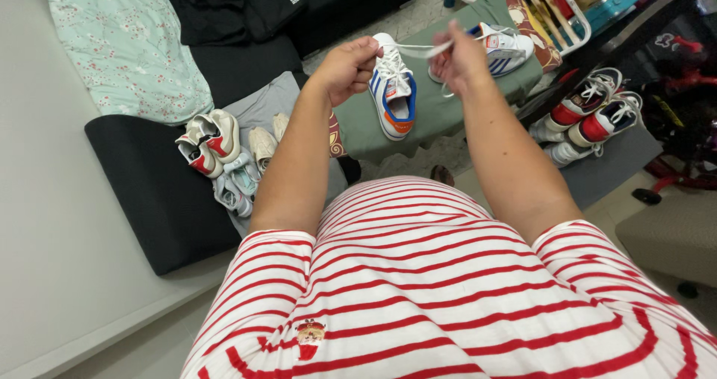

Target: The person unlaces a white sneaker with blue and orange accents, then re-laces it by threading the laces through the eyelets and tying a knot. The task is performed on a small stool in a cluttered room with other shoes and items nearby.

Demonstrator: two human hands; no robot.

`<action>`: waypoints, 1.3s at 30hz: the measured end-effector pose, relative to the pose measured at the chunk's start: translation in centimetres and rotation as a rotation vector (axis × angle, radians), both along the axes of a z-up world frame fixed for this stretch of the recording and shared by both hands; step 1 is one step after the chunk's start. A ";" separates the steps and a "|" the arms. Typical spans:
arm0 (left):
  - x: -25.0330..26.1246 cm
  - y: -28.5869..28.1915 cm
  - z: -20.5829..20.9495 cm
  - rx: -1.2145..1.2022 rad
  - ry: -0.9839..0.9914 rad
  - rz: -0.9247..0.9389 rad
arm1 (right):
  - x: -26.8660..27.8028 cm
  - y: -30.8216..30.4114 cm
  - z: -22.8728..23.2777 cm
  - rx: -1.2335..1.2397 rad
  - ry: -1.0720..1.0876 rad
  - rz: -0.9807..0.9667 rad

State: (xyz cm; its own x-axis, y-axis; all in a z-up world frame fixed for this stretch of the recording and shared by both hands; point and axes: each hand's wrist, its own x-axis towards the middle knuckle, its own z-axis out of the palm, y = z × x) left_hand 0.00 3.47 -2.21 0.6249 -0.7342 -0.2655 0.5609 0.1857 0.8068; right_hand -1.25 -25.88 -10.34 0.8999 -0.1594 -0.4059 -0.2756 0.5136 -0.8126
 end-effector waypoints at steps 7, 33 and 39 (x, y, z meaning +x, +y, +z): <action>-0.2 -1.8 0.5 0.194 -0.333 0.125 | -2.3 0.3 -0.9 -0.554 0.303 0.085; 2.7 -14.8 4.5 -0.376 -0.395 0.208 | -2.2 -13.6 -16.0 -1.144 -0.015 -0.286; 4.6 -18.5 2.3 -0.409 -0.338 0.285 | -2.0 -18.0 -14.0 -1.421 -0.001 -0.282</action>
State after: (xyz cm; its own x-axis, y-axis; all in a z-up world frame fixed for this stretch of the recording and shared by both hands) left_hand 4.64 -15.00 0.08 0.8125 -0.5262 0.2508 0.1688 0.6242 0.7628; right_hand -3.25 -43.90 -24.32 0.7715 -0.5877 0.2436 -0.3022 -0.6755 -0.6726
